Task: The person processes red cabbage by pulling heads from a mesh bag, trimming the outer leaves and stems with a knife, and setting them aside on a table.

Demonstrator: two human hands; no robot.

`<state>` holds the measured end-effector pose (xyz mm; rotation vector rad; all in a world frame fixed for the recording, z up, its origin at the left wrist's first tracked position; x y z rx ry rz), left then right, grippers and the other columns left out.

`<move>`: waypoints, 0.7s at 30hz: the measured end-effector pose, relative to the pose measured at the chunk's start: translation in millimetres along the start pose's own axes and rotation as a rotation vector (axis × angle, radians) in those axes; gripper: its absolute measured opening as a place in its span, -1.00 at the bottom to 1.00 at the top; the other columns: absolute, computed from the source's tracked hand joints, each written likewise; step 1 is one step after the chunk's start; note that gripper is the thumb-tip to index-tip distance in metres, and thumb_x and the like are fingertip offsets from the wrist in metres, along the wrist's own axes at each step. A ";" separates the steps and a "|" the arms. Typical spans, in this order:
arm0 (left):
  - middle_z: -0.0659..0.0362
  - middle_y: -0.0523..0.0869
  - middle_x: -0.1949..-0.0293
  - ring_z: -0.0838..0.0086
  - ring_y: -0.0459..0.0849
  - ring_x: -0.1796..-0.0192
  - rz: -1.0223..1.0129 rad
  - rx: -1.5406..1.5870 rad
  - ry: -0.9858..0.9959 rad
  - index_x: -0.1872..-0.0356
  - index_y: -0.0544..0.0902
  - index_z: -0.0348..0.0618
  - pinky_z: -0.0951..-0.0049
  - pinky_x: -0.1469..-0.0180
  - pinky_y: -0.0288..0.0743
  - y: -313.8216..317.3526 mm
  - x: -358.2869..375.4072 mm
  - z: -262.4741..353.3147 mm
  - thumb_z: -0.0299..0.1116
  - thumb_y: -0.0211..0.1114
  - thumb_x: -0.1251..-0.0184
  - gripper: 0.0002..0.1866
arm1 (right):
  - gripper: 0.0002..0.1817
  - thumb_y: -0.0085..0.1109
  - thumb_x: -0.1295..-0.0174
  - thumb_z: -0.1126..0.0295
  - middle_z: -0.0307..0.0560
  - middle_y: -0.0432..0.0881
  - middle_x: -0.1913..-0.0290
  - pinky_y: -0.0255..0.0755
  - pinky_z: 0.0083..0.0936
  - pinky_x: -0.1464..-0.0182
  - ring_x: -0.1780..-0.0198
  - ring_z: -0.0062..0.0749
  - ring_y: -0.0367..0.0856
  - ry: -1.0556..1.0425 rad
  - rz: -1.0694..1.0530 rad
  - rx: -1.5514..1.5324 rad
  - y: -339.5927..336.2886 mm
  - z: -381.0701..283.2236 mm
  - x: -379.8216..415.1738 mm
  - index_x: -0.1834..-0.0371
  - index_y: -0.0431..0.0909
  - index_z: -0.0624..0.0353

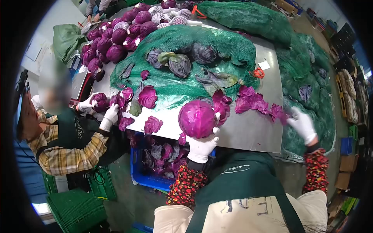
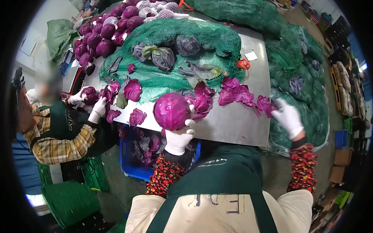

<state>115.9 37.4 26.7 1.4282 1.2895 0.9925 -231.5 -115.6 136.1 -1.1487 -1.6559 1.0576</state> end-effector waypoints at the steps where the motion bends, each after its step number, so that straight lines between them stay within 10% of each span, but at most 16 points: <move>1: 0.06 0.42 -0.36 0.24 0.59 0.02 -0.010 0.034 -0.028 -0.51 0.17 0.01 0.12 0.09 0.57 2.2 -2.1 -1.0 0.15 0.06 -0.41 -0.25 | -0.50 0.32 -0.12 0.30 0.17 0.72 0.15 0.57 -0.33 0.15 0.15 -0.15 0.76 -0.009 0.122 0.059 -23.2 10.2 -1.2 -0.15 0.54 0.24; 7: 0.06 0.42 -0.37 0.23 0.62 0.02 0.014 0.075 -0.066 -0.48 0.22 0.03 0.12 0.08 0.57 8.9 -15.2 -17.5 0.19 0.11 -0.35 -0.23 | -0.62 0.24 -0.29 0.36 -0.19 0.65 0.31 0.43 -0.68 0.26 0.33 -0.76 0.48 -0.097 0.161 -0.542 -80.6 -67.7 -0.2 -0.13 0.57 0.28; 12: -0.06 0.43 -0.35 -0.05 0.59 -0.14 -0.027 0.206 -0.024 -0.43 0.28 -0.07 -0.06 -0.11 0.56 16.2 -19.0 14.7 0.16 0.10 -0.37 -0.27 | -0.65 0.27 -0.22 0.28 0.13 0.70 0.12 0.55 -0.37 0.17 0.26 -0.12 0.72 -0.511 -0.013 -0.369 28.2 -120.6 -12.2 0.00 0.62 0.26; 15: -0.07 0.46 -0.31 -0.10 0.56 -0.18 0.368 0.082 0.364 -0.35 0.37 -0.13 -0.04 -0.16 0.57 11.9 -17.9 80.8 0.02 0.11 -0.42 -0.39 | -0.64 0.25 -0.24 0.21 0.15 0.72 0.23 0.57 -0.30 0.12 0.20 -0.06 0.73 -0.480 -0.273 -0.489 104.0 -134.7 -0.2 0.01 0.63 0.23; 21: -0.16 0.28 -0.41 -0.09 0.43 -0.33 0.407 -0.216 0.688 -0.47 0.09 -0.18 -0.08 -0.29 0.41 44.5 -1.1 216.2 0.03 0.07 -0.49 -0.28 | -0.61 0.19 -0.29 0.10 0.09 0.73 0.26 0.58 -0.26 0.11 0.19 -0.05 0.74 -0.556 -0.450 -0.330 153.8 -143.4 20.0 -0.04 0.61 0.14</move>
Point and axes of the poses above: each hand's wrist, its own x-axis away from the middle knuckle, its own y-axis out of the palm, z = x × y, the point moved 2 cm from there along -x, towards the middle knuckle
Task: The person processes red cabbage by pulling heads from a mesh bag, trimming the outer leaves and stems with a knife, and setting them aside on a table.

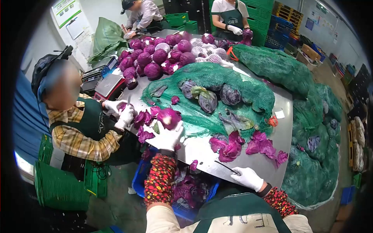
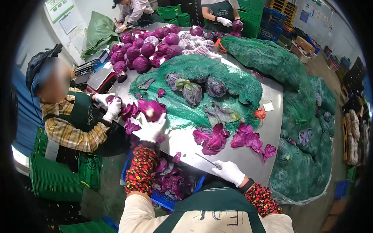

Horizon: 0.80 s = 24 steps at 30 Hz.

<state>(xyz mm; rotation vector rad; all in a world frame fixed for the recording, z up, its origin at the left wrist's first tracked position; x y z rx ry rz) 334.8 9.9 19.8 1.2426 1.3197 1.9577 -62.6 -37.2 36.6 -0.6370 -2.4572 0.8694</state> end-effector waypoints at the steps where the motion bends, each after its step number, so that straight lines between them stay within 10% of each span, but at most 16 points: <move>1: -0.17 0.23 -0.45 -0.09 0.41 -0.36 -0.031 -0.096 0.032 -0.50 0.03 -0.18 -0.09 -0.32 0.38 5.2 -3.2 9.2 0.06 0.07 -0.49 -0.23 | -0.61 0.17 -0.30 0.09 0.08 0.73 0.27 0.58 -0.24 0.12 0.20 -0.04 0.73 -0.017 -0.025 0.026 -2.3 0.8 -0.5 -0.03 0.60 0.13; 5: -0.08 0.41 -0.28 0.00 0.45 -0.34 -0.224 -0.706 0.210 -0.33 0.23 -0.20 0.00 -0.26 0.47 3.9 -54.0 5.0 0.03 -0.02 -0.55 -0.43 | -0.65 0.17 -0.30 0.10 0.12 0.71 0.28 0.55 -0.14 0.14 0.22 0.06 0.70 0.026 0.046 0.093 -19.4 11.9 -9.3 0.04 0.60 0.12; 6: -0.01 0.50 -0.17 0.06 0.53 -0.25 -0.533 -0.877 0.222 -0.27 0.27 -0.20 0.05 -0.19 0.53 -20.6 -91.5 -0.2 -0.04 0.01 -0.55 -0.50 | -0.66 0.18 -0.29 0.11 0.14 0.70 0.28 0.55 -0.12 0.14 0.24 0.09 0.69 0.015 0.071 0.104 -21.6 12.6 -10.6 0.07 0.61 0.13; 8: 0.07 0.55 -0.21 0.39 0.64 -0.11 -0.222 -0.928 0.243 -0.32 0.38 -0.13 0.34 -0.04 0.57 16.7 -77.0 -45.3 -0.31 0.13 -0.48 -0.56 | -0.65 0.21 -0.27 0.11 0.15 0.70 0.30 0.55 -0.11 0.16 0.26 0.10 0.69 -0.049 0.106 0.118 -12.6 28.3 -16.7 0.09 0.62 0.15; 11: -0.22 0.37 -0.37 0.13 0.37 -0.41 -0.081 -1.244 0.402 -0.45 0.14 -0.40 0.22 -0.42 0.25 34.0 -114.4 -98.4 -0.07 0.57 -0.03 0.07 | -0.60 0.23 -0.25 0.08 0.16 0.71 0.29 0.57 -0.16 0.15 0.23 0.05 0.71 0.049 0.031 0.028 -0.5 31.9 -18.2 0.05 0.63 0.18; 14: -0.31 0.17 -0.46 0.00 0.22 -0.50 -0.101 -1.461 0.567 -0.45 0.02 -0.51 0.26 -0.49 0.15 32.2 -173.4 -122.7 0.04 0.62 0.16 0.28 | -0.60 0.25 -0.24 0.10 0.13 0.73 0.30 0.58 -0.23 0.14 0.22 0.00 0.73 0.114 0.027 -0.085 13.3 36.5 -15.5 0.02 0.65 0.19; 20: -0.37 0.36 -0.30 -0.09 0.47 -0.29 0.354 -1.603 0.513 -0.39 0.03 -0.52 0.18 -0.31 0.41 52.1 -187.9 -142.7 0.10 0.64 0.28 0.32 | -0.66 0.23 -0.28 0.16 0.05 0.73 0.39 0.58 -0.33 0.22 0.32 -0.15 0.76 0.241 0.121 -0.118 -1.5 47.8 -14.4 0.05 0.66 0.18; 24: -0.26 0.48 -0.24 0.04 0.55 -0.23 0.285 -1.402 0.496 -0.37 0.11 -0.57 0.23 -0.24 0.46 33.9 -200.9 -127.5 0.04 0.72 0.36 0.33 | -0.75 0.20 -0.34 0.27 -0.11 0.70 0.55 0.48 -0.55 0.43 0.54 -0.55 0.68 0.354 0.226 -0.281 -8.3 50.8 -18.5 0.11 0.67 0.23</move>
Point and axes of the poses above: each hand's wrist, its own x-axis away from the middle knuckle, its own y-axis out of the palm, z = x × y, the point moved 2 cm from there along -x, towards the middle knuckle
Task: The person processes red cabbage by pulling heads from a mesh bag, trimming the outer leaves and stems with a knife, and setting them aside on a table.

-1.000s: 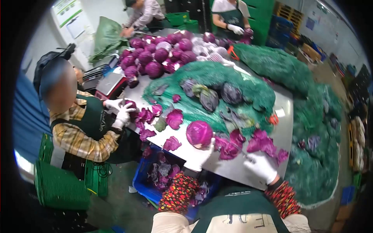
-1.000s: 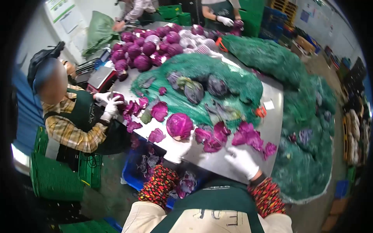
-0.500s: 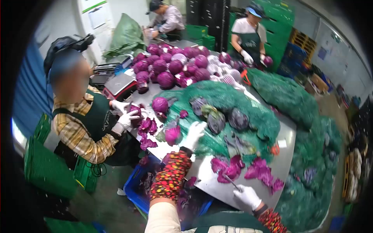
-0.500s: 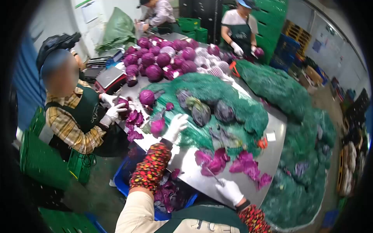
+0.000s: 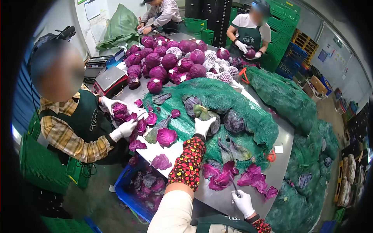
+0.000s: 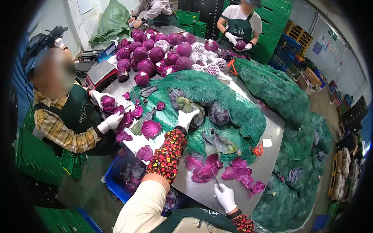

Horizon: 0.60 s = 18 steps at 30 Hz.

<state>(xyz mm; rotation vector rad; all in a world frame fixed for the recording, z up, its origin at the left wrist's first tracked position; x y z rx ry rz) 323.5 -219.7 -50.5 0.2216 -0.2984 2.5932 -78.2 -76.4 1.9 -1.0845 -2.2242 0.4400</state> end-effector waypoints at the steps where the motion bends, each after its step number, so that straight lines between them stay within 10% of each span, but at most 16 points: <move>1: -0.20 0.50 -0.22 0.14 0.56 -0.22 -0.051 0.204 -0.030 -0.35 0.17 -0.59 0.25 -0.22 0.47 -1.0 -8.0 -9.9 -0.01 0.76 0.39 0.30 | -0.76 0.18 -0.35 0.31 -0.14 0.68 0.55 0.44 -0.61 0.48 0.57 -0.61 0.63 0.037 -0.014 -0.107 0.2 -3.5 -1.2 0.12 0.66 0.26; 7: 0.09 0.59 -0.16 0.39 0.59 -0.14 -0.436 0.760 -0.162 -0.31 0.40 -0.30 0.34 -0.20 0.50 -45.5 94.9 18.3 -0.33 0.48 -0.22 -0.33 | -0.69 0.08 -0.45 0.25 -0.09 0.71 0.42 0.40 -0.69 0.58 0.65 -0.65 0.50 0.008 0.002 -0.565 -9.1 -30.3 -28.5 -0.03 0.57 0.29; 8: 0.09 0.59 -0.16 0.41 0.58 -0.14 -0.366 0.697 0.091 -0.32 0.39 -0.29 0.36 -0.22 0.47 -61.7 137.5 44.2 -0.35 0.47 -0.22 -0.33 | -0.64 0.07 -0.46 0.22 -0.07 0.73 0.36 0.42 -0.68 0.58 0.65 -0.66 0.49 -0.005 0.026 -0.633 -10.5 -39.7 -31.9 -0.09 0.53 0.31; 12: 0.00 0.57 -0.19 0.31 0.56 -0.20 -0.621 0.588 -0.003 -0.42 0.23 -0.32 0.33 -0.27 0.42 -88.1 225.8 27.9 -0.23 0.51 -0.17 -0.14 | -0.42 0.03 -0.48 0.08 -0.19 0.69 0.20 0.50 -0.67 0.51 0.63 -0.71 0.41 -0.043 -0.030 -0.844 -7.7 -58.8 -48.1 -0.35 0.33 0.34; 14: -0.17 0.37 -0.36 0.10 0.40 -0.39 -0.695 -0.292 0.194 -0.48 0.10 -0.30 0.20 -0.41 0.28 -100.9 256.9 18.9 -0.07 0.64 0.09 0.16 | -0.40 0.10 -0.45 0.13 -0.08 0.68 0.05 0.50 -0.66 0.47 0.57 -0.73 0.43 -0.109 -0.116 -0.870 2.5 -49.1 -53.6 -0.41 0.29 0.29; 16: -0.23 0.31 -0.38 -0.03 0.29 -0.44 -0.771 -0.229 0.638 -0.49 0.08 -0.31 0.13 -0.46 0.19 -98.2 261.1 -45.6 -0.13 0.63 0.14 0.18 | -0.39 0.30 -0.30 0.33 -0.21 0.65 0.00 0.51 -0.69 0.28 0.29 -0.73 0.55 -0.129 -0.027 -0.670 11.5 -43.5 -50.3 -0.38 0.36 0.25; 18: -0.25 0.20 -0.45 -0.07 0.12 -0.52 -0.891 -0.298 0.557 -0.53 0.03 -0.25 0.12 -0.54 0.00 -127.7 266.5 -36.1 -0.34 0.51 0.09 0.12 | -0.41 0.36 -0.21 0.38 -0.20 0.65 -0.03 0.50 -0.63 0.02 0.02 -0.64 0.57 -0.065 -0.072 -0.581 5.7 -58.7 -29.1 -0.32 0.42 0.23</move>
Point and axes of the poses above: each hand's wrist, its own x-axis away from the middle knuckle, its own y-axis out of the palm, z = x × y, the point moved 2 cm from there along -x, towards the middle knuckle
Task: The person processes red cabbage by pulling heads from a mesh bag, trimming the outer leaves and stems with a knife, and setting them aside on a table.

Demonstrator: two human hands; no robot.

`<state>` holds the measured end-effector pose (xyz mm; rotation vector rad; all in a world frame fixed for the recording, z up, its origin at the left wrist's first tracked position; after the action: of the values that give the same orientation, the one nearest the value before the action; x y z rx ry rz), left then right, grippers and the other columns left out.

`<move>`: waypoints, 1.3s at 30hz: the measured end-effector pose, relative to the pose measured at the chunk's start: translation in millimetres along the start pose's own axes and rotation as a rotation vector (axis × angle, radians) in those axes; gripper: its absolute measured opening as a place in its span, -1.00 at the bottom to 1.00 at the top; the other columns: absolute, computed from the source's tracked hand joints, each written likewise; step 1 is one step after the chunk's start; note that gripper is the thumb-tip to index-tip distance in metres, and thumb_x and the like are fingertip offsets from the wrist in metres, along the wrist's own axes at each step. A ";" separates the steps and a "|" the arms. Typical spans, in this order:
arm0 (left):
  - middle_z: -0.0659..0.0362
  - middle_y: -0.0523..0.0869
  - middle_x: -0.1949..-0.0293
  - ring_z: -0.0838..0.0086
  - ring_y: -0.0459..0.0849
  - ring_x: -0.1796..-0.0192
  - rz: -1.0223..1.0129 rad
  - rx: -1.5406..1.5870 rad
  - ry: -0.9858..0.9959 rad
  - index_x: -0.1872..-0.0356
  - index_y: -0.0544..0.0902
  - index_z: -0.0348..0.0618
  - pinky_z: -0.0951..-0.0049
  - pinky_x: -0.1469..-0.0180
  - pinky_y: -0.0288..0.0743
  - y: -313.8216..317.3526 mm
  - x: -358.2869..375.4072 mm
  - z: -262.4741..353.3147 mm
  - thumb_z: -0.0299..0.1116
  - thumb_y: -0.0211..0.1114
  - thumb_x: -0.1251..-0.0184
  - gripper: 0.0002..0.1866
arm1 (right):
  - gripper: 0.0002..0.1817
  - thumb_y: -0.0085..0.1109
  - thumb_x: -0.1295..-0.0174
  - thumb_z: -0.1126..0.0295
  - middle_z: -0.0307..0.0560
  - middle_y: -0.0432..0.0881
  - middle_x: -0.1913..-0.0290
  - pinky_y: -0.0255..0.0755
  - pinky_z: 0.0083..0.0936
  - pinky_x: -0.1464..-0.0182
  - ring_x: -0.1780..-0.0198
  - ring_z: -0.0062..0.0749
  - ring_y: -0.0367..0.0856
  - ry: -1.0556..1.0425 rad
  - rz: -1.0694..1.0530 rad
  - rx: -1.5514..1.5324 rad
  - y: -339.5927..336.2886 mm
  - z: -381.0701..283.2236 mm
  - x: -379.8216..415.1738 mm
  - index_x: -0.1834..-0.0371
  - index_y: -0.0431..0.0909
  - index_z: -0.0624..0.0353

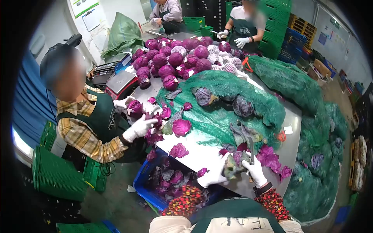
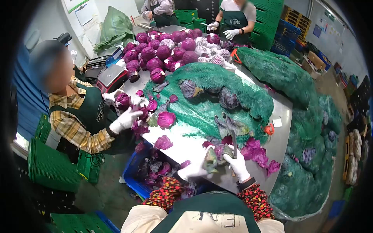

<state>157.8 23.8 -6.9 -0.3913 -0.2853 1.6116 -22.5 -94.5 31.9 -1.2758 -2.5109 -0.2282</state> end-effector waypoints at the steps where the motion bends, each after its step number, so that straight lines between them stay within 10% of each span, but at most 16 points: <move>1: -0.24 0.18 -0.47 -0.03 0.11 -0.53 -0.034 0.051 -0.018 -0.53 0.04 -0.25 0.14 -0.55 -0.01 -14.0 9.0 9.7 -0.37 0.49 0.08 0.10 | -0.43 0.39 -0.18 0.37 -0.20 0.65 -0.03 0.49 -0.59 -0.01 0.02 -0.63 0.57 -0.151 0.012 0.123 4.0 7.3 1.3 -0.27 0.45 0.23; 7: -0.23 0.30 -0.39 0.02 0.24 -0.47 -0.178 0.096 -0.162 -0.47 0.16 -0.31 0.18 -0.49 0.10 -31.0 30.9 64.9 -0.10 0.46 -0.12 -0.03 | -0.65 0.41 -0.01 0.44 -0.10 0.72 0.24 0.58 -0.41 0.14 0.23 -0.20 0.74 -0.423 0.151 0.689 61.8 12.5 37.5 0.08 0.61 0.05; 12: -0.12 0.28 -0.43 -0.02 0.19 -0.48 0.295 -0.215 -0.125 -0.49 0.14 -0.27 0.07 -0.49 0.08 34.2 31.3 17.7 0.10 0.48 -0.04 0.08 | -0.84 0.32 -0.18 0.41 0.00 0.61 0.51 0.44 -0.33 0.41 0.53 -0.21 0.58 -0.321 0.314 0.448 38.9 27.9 -0.4 0.35 0.50 0.17; 16: -0.06 0.38 -0.36 0.06 0.38 -0.36 0.335 -0.540 -0.180 -0.38 0.32 -0.24 0.09 -0.40 0.25 43.2 19.7 21.8 0.13 0.44 -0.03 -0.05 | -0.78 0.33 -0.21 0.26 0.06 0.66 0.45 0.49 -0.19 0.35 0.40 0.01 0.67 -0.357 0.478 0.875 19.3 56.3 -35.1 0.27 0.51 0.09; 30: -0.02 0.37 -0.38 0.04 0.29 -0.45 0.011 -0.227 0.279 -0.31 0.37 -0.08 0.09 -0.46 0.20 -1.7 55.9 9.1 -0.25 0.61 0.12 -0.13 | -0.75 0.18 -0.26 0.22 0.12 0.66 0.48 0.49 0.03 0.32 0.40 0.14 0.67 -0.265 0.617 1.231 -70.9 95.3 -79.0 0.09 0.44 0.06; 39: -0.08 0.49 -0.18 0.04 0.49 -0.21 0.421 -0.127 -0.195 -0.24 0.43 -0.08 0.08 -0.22 0.40 25.5 43.9 26.0 -0.21 0.53 0.07 -0.24 | -0.45 0.27 -0.22 0.02 0.15 0.65 0.03 0.53 -0.25 -0.06 -0.02 0.01 0.65 -0.220 0.347 0.889 -58.4 3.9 1.9 -0.13 0.50 0.17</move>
<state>121.5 66.8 2.7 -0.4104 -0.4783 2.0569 -71.5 -126.4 28.9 -1.3096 -2.0442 1.0278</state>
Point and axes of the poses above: each hand's wrist, its own x-axis away from the middle knuckle, its own y-axis out of the palm, z = x × y, the point moved 2 cm from there along -x, towards the middle knuckle
